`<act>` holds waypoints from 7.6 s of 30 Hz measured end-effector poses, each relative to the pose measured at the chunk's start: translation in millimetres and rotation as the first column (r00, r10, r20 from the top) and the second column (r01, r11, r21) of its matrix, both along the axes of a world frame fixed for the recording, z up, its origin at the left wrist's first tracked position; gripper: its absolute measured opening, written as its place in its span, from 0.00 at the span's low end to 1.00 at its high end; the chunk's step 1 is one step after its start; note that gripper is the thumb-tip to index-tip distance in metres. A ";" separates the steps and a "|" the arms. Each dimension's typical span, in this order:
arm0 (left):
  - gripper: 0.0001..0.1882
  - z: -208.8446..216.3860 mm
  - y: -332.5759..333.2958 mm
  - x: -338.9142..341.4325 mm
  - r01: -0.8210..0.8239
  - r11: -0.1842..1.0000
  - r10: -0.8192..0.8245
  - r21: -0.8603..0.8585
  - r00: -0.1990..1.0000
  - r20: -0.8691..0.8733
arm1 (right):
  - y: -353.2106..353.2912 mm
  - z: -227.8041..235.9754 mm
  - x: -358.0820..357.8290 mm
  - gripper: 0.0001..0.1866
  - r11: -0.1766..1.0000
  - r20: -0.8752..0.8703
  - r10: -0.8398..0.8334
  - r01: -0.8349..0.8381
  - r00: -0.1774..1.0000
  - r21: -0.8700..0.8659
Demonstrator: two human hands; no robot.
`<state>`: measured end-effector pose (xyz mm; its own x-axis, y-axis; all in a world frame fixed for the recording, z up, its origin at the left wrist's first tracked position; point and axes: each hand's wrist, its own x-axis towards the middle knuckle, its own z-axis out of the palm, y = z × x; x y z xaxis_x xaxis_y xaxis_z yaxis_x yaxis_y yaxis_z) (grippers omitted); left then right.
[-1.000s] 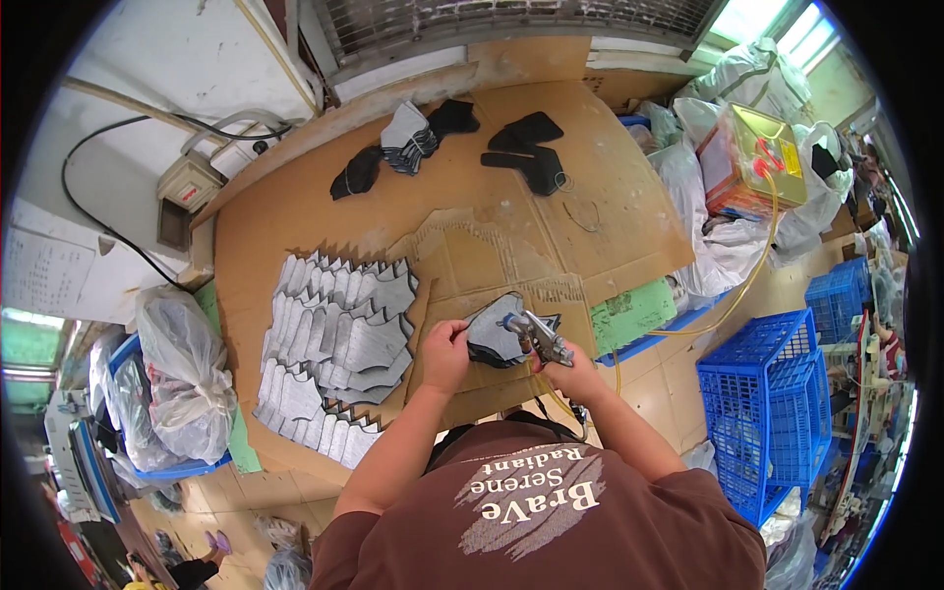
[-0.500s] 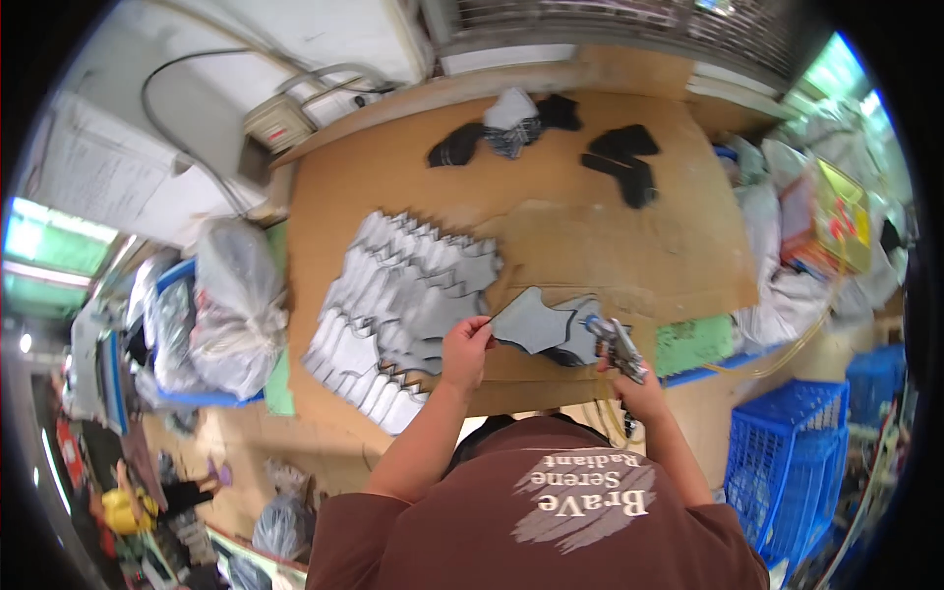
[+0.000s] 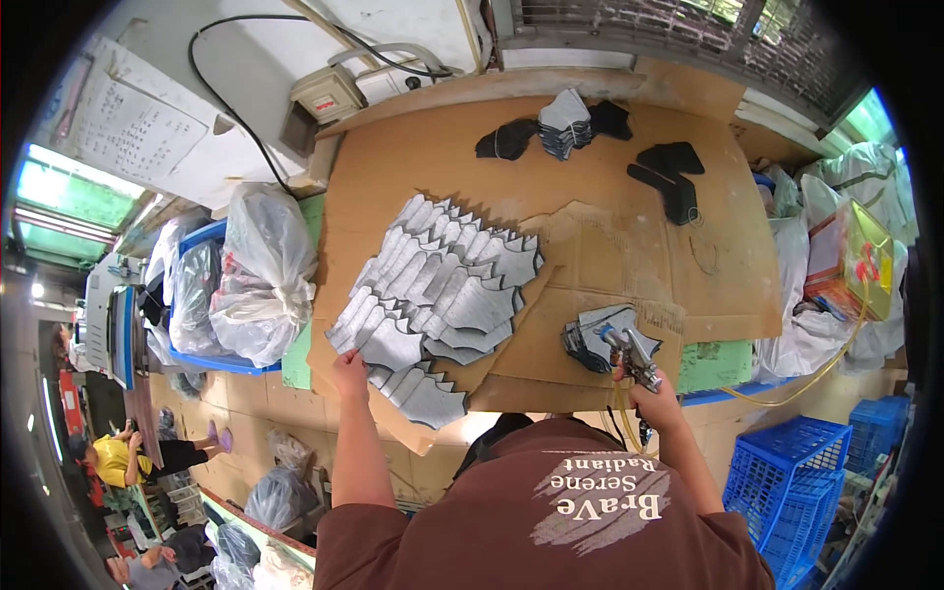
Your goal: Applying adhesive to shoe components using a pneumatic spray gun.
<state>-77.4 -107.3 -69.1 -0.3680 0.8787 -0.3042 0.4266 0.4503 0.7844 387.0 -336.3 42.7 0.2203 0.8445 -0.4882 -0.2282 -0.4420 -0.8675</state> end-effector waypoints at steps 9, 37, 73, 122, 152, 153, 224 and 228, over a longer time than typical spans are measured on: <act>0.09 7.6 0.9 76.1 0.327 0.886 -0.122 0.330 0.849 -0.514 | -3.2 0.5 -2.8 0.18 0.997 0.077 0.055 -0.051 0.996 -0.052; 0.16 36.3 -85.3 324.5 0.864 0.434 -0.882 0.255 0.465 -0.073 | -8.1 -5.4 2.4 0.09 0.999 0.022 -0.009 0.010 1.000 -0.053; 0.07 22.3 -25.9 14.5 0.015 1.000 -0.016 0.006 0.960 0.281 | -6.0 3.4 8.4 0.21 0.999 0.049 0.008 -0.007 0.999 -0.032; 0.07 32.5 -78.0 315.0 0.743 0.578 -0.796 0.336 0.604 0.035 | -22.1 -17.2 9.7 0.14 0.981 0.011 -0.183 0.182 0.983 0.074; 0.07 19.6 -56.2 123.6 0.365 0.869 -0.203 0.335 0.879 -0.432 | -9.6 -11.4 4.2 0.16 0.995 0.073 0.099 -0.101 0.992 0.024; 0.07 29.6 -57.4 155.1 0.523 0.777 -0.395 0.349 0.838 -0.377 | -11.0 -12.5 4.0 0.16 0.996 0.079 0.089 -0.091 0.993 0.019; 0.07 37.8 -75.3 107.6 0.392 0.897 -0.284 0.205 0.865 -0.414 | -1.9 -7.7 5.8 0.14 0.997 0.028 0.082 -0.082 0.996 0.014; 0.04 51.5 -68.8 214.8 0.703 0.598 -0.657 0.386 0.705 -0.266 | 0.5 -8.0 1.3 0.13 0.999 0.032 0.036 -0.036 0.999 0.011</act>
